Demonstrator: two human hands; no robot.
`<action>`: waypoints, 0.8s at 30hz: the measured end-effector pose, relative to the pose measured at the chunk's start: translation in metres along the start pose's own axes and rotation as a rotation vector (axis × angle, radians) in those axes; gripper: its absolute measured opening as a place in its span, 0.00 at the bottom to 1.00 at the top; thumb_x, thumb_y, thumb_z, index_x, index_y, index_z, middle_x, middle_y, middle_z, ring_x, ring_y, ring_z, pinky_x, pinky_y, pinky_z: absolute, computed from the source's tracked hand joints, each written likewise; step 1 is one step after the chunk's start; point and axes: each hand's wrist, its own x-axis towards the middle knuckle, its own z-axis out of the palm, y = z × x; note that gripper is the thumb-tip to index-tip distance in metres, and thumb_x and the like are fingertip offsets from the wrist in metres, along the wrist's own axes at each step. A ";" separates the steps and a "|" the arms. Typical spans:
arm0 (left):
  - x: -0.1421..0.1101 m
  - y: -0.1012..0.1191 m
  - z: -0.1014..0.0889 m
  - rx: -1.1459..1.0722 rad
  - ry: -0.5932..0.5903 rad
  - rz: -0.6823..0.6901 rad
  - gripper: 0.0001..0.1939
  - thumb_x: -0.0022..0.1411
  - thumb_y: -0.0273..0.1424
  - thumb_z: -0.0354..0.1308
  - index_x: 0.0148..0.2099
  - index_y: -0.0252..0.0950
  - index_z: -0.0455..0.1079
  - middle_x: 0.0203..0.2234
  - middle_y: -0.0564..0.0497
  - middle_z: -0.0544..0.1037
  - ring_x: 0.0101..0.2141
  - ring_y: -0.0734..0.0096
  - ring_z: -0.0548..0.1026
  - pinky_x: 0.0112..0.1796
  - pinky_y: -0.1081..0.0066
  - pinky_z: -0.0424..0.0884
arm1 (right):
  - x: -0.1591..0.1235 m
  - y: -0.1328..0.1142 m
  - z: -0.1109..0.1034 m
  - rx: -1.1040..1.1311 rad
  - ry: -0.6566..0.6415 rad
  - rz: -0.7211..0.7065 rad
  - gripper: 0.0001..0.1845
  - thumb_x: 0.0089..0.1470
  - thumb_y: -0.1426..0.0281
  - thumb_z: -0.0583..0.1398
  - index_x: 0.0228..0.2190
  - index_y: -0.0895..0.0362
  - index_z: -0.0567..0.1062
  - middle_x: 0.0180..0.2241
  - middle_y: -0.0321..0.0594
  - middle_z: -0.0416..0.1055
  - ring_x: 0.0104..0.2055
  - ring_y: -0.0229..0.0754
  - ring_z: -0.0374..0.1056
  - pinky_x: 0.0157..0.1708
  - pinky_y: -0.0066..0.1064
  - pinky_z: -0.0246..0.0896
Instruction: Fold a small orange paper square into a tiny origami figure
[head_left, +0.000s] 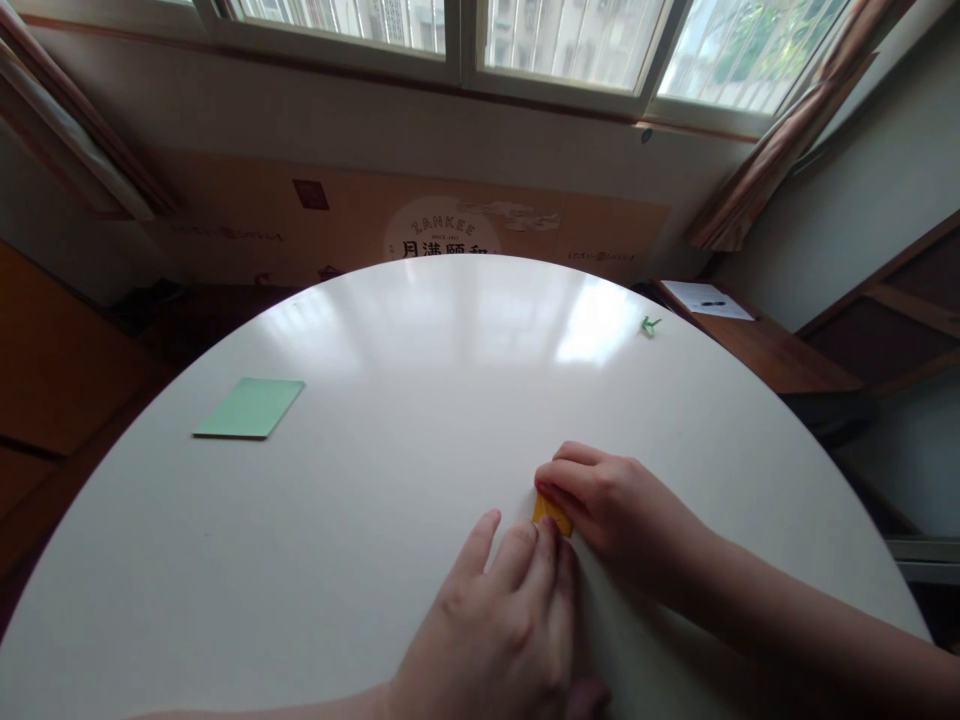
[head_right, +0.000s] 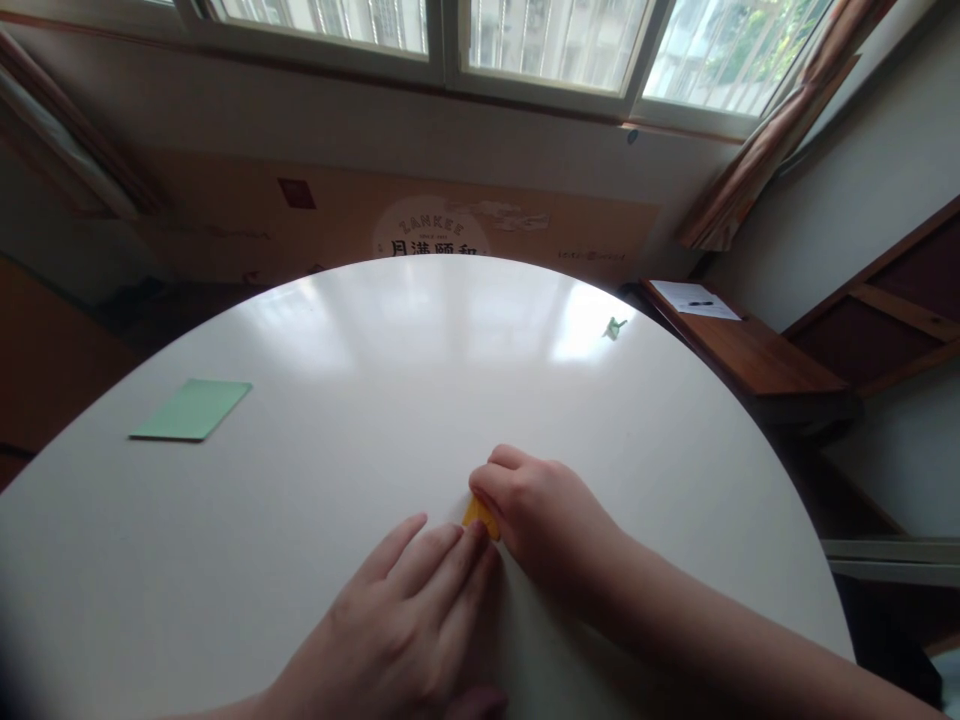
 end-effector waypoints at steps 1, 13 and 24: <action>-0.001 0.001 -0.001 -0.008 -0.006 -0.007 0.35 0.71 0.52 0.45 0.61 0.25 0.70 0.56 0.36 0.76 0.53 0.48 0.72 0.54 0.53 0.61 | 0.001 0.002 0.001 0.008 0.014 -0.001 0.12 0.61 0.79 0.56 0.27 0.58 0.74 0.30 0.37 0.69 0.28 0.35 0.65 0.30 0.27 0.58; 0.001 -0.001 -0.004 -0.036 -0.045 -0.026 0.32 0.70 0.49 0.49 0.60 0.26 0.70 0.54 0.36 0.77 0.50 0.50 0.72 0.54 0.53 0.62 | -0.004 0.004 -0.013 0.154 -0.086 -0.066 0.10 0.59 0.79 0.59 0.34 0.56 0.80 0.35 0.38 0.75 0.34 0.37 0.71 0.37 0.28 0.64; 0.004 -0.010 -0.013 -0.135 -0.094 -0.057 0.26 0.69 0.46 0.54 0.58 0.32 0.71 0.49 0.42 0.78 0.48 0.51 0.73 0.52 0.52 0.66 | 0.002 0.014 -0.010 0.169 0.021 -0.059 0.11 0.61 0.77 0.59 0.38 0.56 0.81 0.36 0.40 0.76 0.35 0.38 0.72 0.37 0.28 0.66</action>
